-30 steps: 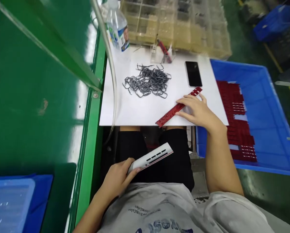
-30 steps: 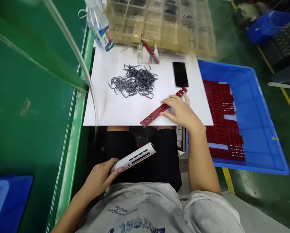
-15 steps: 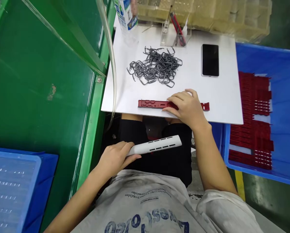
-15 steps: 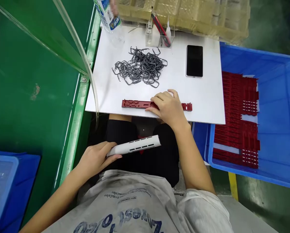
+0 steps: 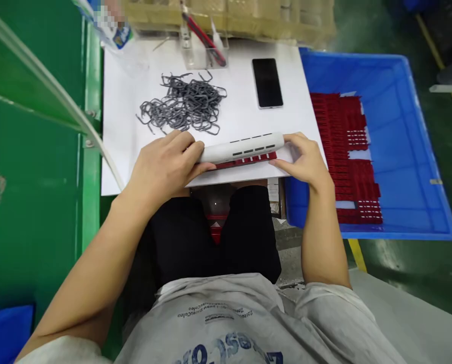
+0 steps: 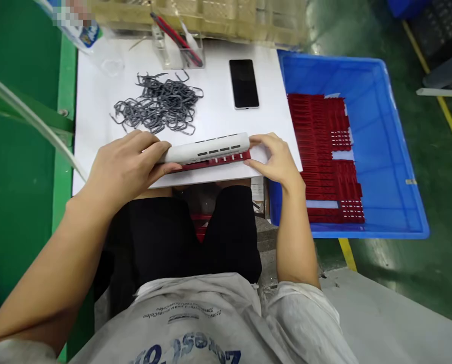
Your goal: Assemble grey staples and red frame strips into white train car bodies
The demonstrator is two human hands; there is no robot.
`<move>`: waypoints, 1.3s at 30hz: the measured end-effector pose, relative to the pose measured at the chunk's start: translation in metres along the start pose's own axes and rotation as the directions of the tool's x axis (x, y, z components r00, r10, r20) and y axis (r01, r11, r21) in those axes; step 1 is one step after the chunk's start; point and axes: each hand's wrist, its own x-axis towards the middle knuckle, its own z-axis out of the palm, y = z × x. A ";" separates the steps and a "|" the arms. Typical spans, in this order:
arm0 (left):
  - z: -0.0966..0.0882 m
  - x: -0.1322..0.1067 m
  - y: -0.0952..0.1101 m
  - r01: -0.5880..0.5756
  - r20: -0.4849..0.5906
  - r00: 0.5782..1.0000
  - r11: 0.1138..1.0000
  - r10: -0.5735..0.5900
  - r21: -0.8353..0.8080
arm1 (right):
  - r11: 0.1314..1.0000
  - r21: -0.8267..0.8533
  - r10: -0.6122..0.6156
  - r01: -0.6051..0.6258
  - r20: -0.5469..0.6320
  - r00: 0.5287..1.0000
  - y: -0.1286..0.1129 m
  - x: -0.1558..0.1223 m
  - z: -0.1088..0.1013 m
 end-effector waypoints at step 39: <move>0.038 0.045 0.011 -0.019 0.236 0.971 0.999 0.025 -0.030 | 0.982 0.170 -0.091 0.083 0.039 0.995 0.008 0.009 0.000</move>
